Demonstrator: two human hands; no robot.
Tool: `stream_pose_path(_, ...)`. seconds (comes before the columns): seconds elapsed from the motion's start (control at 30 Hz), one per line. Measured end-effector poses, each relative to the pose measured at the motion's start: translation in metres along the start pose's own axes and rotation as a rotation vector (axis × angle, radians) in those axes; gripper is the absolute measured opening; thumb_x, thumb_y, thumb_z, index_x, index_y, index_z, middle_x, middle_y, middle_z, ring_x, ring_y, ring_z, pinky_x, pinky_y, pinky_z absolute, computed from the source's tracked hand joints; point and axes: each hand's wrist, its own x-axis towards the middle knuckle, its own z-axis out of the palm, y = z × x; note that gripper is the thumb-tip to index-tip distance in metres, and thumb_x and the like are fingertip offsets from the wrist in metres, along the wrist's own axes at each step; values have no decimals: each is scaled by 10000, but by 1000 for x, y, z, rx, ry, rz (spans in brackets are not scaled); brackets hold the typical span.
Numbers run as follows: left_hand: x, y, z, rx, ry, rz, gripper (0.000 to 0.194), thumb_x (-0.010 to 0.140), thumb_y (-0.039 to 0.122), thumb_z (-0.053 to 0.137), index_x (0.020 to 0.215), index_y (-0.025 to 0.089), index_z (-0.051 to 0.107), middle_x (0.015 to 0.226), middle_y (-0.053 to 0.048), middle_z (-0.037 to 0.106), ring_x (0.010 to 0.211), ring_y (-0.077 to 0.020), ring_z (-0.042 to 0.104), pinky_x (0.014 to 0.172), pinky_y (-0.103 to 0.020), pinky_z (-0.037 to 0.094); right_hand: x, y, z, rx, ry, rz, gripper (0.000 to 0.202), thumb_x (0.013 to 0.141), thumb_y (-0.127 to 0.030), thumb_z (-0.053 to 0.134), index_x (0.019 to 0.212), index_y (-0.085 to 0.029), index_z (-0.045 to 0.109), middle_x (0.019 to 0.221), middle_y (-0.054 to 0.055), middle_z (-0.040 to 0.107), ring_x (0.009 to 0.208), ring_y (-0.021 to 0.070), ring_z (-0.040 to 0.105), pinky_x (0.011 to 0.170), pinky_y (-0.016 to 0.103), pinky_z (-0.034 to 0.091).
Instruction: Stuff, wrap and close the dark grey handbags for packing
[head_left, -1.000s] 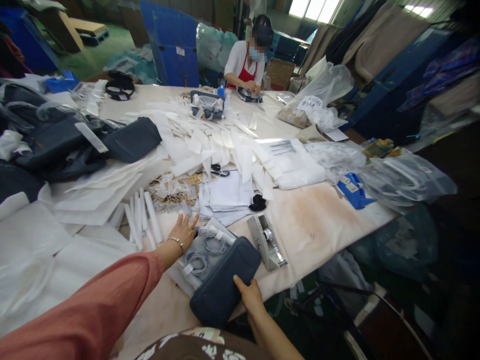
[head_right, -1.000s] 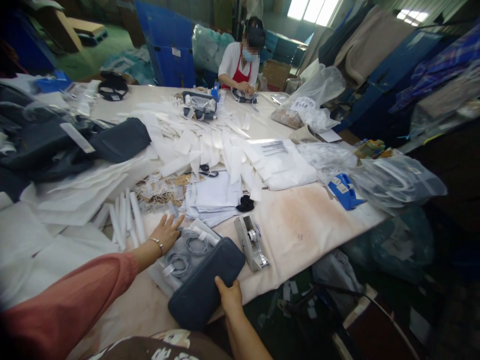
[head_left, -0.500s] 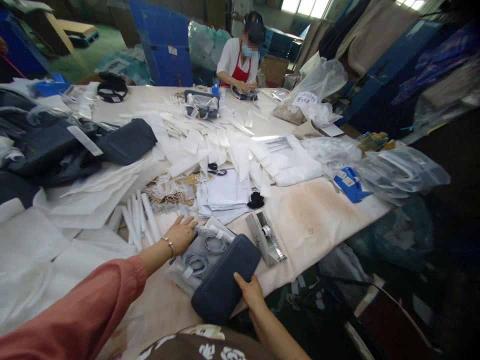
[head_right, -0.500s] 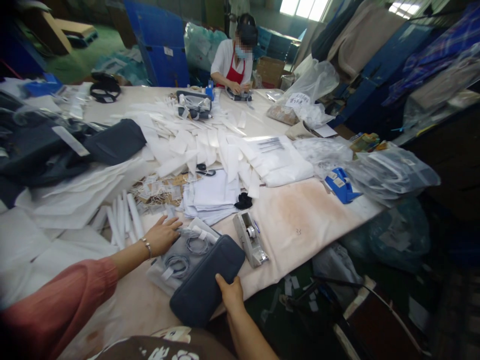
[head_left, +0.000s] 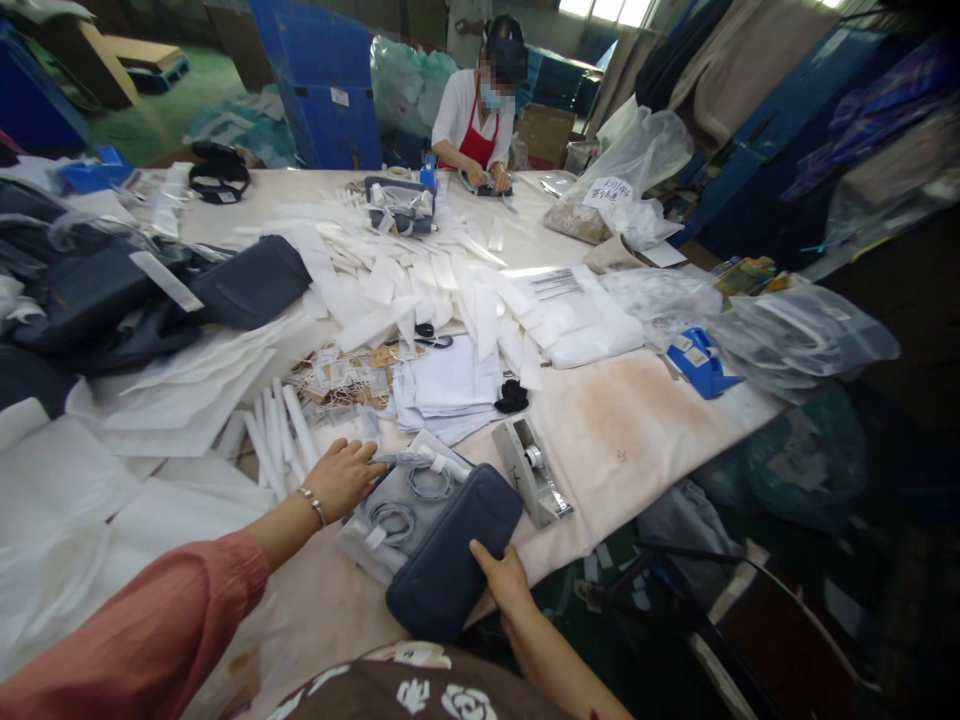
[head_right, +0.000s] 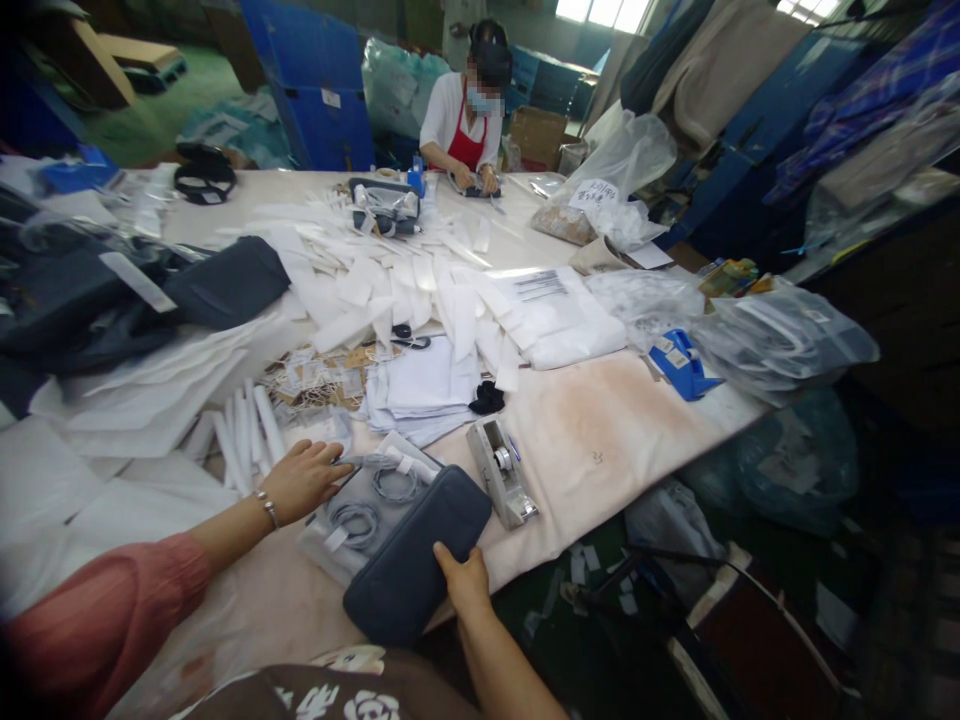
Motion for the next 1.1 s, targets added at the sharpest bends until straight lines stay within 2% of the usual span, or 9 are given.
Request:
stream_pose_path(0.07,3,5,7,28,29,-24,219,810,233,526,984,257,657,1308,-93,476,1124,-293,459,945,-474,276,1,2,0,-4,4,-13,527,568,-502,723,922,-133,593,921,107,696,916,284,642,836,356,495)
stream_pose_path(0.13,10,8,16,40,24,-56,227,828,188,480,911,233,686,1410,-70,390,1235,-316,374,1011,-513,197,2,4,0,-1,-5,-20,543,577,-508,718,948,-134,588,939,106,693,918,280,642,844,358,492)
stream_pose_path(0.27,28,9,30,35,-51,-112,274,834,194,456,802,215,728,1367,-85,455,1267,-343,346,1033,-550,157,4,6,0,21,-18,-3,539,575,-493,721,958,-136,591,936,102,696,908,273,645,828,348,501)
stream_pose_path(0.37,35,8,29,72,-53,-78,267,815,166,470,765,196,731,1236,-126,557,1231,-346,386,1034,-550,169,5,6,1,25,-2,-3,518,554,-480,731,924,-138,609,904,97,702,892,280,647,812,355,505)
stream_pose_path(0.5,25,6,18,70,31,66,247,839,179,462,784,194,702,1129,-111,599,1169,-283,447,1055,-499,192,3,3,1,33,23,-10,488,543,-466,738,894,-146,626,879,89,705,887,283,646,809,352,504)
stream_pose_path(0.6,13,2,16,61,56,119,252,872,198,424,858,212,675,1176,-79,586,1164,-245,455,1058,-471,214,-1,-1,0,44,33,-10,480,542,-454,741,897,-149,634,861,81,707,888,287,645,810,355,503)
stream_pose_path(0.8,17,1,34,64,7,-25,220,841,210,480,874,230,697,1422,-53,387,1289,-323,328,1048,-547,180,-9,-9,-1,70,1,-31,495,561,-458,736,932,-146,638,887,87,707,914,291,641,815,353,506)
stream_pose_path(0.97,33,4,45,60,-23,-51,257,831,194,465,838,202,722,1415,-82,395,1292,-350,315,1052,-559,146,-5,-5,0,56,5,-28,496,571,-462,732,940,-148,626,903,87,706,905,286,645,816,349,509)
stream_pose_path(1.1,34,-1,49,21,-55,-65,292,835,201,442,826,226,732,1349,-100,467,1267,-341,347,1043,-569,133,-3,0,0,45,-11,-43,521,599,-477,717,973,-135,597,935,100,698,896,278,648,813,351,511)
